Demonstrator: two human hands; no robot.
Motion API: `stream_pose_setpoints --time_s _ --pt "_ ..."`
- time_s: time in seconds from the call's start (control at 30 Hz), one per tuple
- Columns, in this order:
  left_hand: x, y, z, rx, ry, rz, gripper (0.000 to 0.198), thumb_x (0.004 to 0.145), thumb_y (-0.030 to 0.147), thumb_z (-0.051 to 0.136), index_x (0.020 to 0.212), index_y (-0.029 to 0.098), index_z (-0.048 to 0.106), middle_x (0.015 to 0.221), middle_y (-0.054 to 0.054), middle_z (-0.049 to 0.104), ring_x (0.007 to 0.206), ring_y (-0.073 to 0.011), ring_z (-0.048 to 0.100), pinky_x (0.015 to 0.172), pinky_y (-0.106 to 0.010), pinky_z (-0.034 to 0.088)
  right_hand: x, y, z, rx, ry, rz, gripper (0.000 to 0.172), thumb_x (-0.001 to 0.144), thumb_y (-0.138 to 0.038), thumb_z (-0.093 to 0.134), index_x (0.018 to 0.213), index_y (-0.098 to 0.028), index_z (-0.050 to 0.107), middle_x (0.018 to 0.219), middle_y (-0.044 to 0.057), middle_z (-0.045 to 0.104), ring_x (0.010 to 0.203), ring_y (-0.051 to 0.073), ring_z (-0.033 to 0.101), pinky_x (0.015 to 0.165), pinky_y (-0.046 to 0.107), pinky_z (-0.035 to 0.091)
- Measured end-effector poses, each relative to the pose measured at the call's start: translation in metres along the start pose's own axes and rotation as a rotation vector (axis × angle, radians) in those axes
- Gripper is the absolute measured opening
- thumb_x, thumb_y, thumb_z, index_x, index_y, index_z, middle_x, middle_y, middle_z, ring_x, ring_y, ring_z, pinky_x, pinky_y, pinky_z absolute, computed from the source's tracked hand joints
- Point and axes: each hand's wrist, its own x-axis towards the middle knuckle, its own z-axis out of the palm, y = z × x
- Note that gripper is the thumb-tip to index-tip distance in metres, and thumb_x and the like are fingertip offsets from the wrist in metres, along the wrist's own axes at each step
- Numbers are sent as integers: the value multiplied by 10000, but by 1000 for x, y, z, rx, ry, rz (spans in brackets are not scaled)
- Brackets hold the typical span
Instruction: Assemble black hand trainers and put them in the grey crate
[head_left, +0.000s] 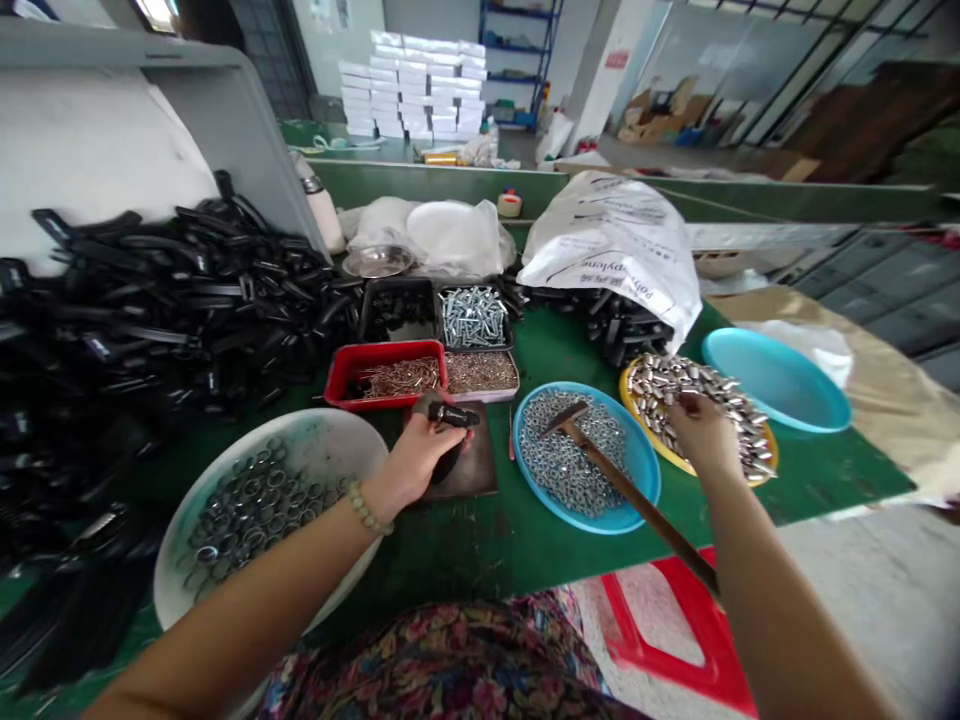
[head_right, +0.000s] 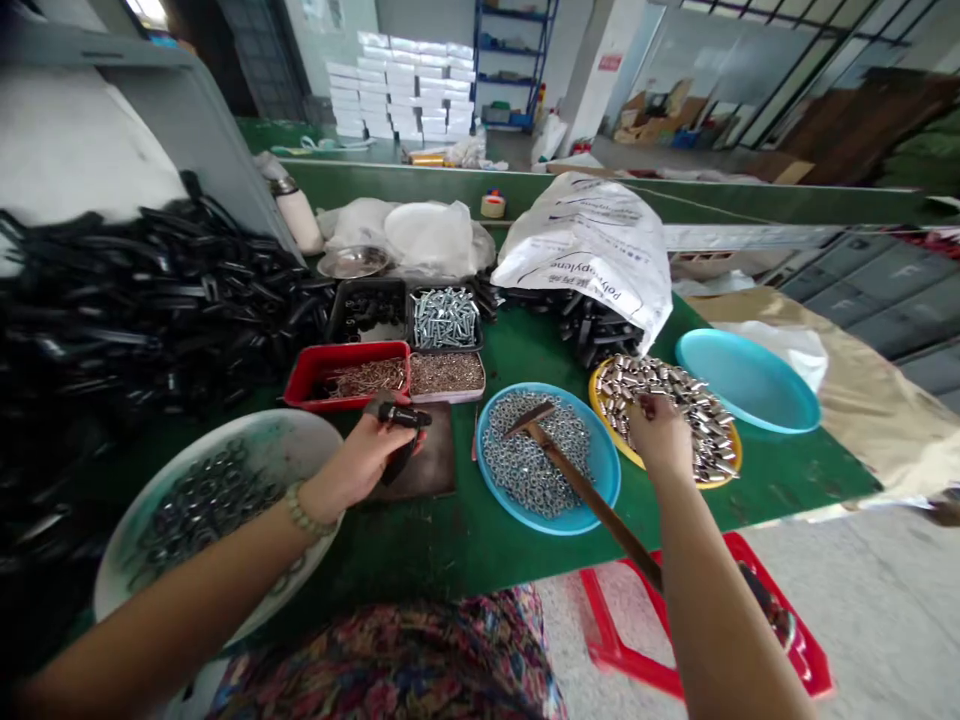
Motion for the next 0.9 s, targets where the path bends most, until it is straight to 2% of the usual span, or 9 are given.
stream_pose_setpoints --time_s 0.07,0.17,0.3,0.4,0.47,0.57,0.7,0.8,0.9 --pt "0 -3 -2 67 -2 45 374 656 160 711 941 195 472 745 30 625 637 -98 616 621 -213 489 -24 -19 3 318 -8 -94 359 804 -348 510 1060 -151 665 914 119 682 826 252 656 768 381 497" --pt "-1 -6 -3 87 38 42 380 638 210 749 890 194 465 657 50 593 567 -93 589 560 -198 465 -72 -66 9 718 -239 -169 398 800 -406 574 1113 -167 633 778 56 669 685 188 649 705 341 524" --pt "-5 -4 -6 -43 84 -75 425 670 448 731 894 192 478 665 25 611 512 -114 588 501 -219 457 -127 -128 18 1025 -469 -240 310 735 -382 683 983 -203 636 844 33 666 695 157 637 700 315 527" --pt "-9 -2 -8 -178 72 -142 486 703 593 640 936 189 504 763 -7 643 593 -144 634 553 -251 488 -146 -157 22 1097 -618 -283 275 718 -353 704 945 -210 643 852 23 665 708 155 640 693 302 520" --pt "-12 -2 -9 -178 54 -131 476 704 566 656 955 188 513 777 -5 646 632 -145 641 604 -261 499 -150 -170 24 1105 -673 -295 254 738 -363 685 931 -206 636 805 12 659 672 148 632 648 288 507" --pt "-14 -5 -9 1 10 -11 425 707 404 716 1010 192 506 797 2 655 698 -144 643 696 -278 503 -149 -184 26 1060 -688 -331 214 768 -381 648 874 -197 623 714 -11 628 609 130 593 581 262 471" --pt "-11 -8 -12 319 -50 226 438 701 214 716 1077 197 493 963 -24 659 912 -174 641 858 -320 485 -145 -193 30 987 -701 -443 198 787 -377 626 861 -194 635 645 -32 589 584 116 540 573 246 433" --pt "-8 -7 -14 421 -57 324 449 706 184 704 1098 190 486 1031 -45 643 985 -192 627 909 -349 477 -144 -196 32 971 -705 -475 218 809 -406 601 833 -190 621 615 -40 560 531 95 493 521 225 392" --pt "-7 -6 -15 555 -26 409 466 711 196 709 1123 196 491 1097 -66 632 1043 -212 611 946 -374 460 -144 -200 31 1009 -745 -401 271 811 -469 585 792 -202 545 530 -64 522 413 70 407 415 200 315"
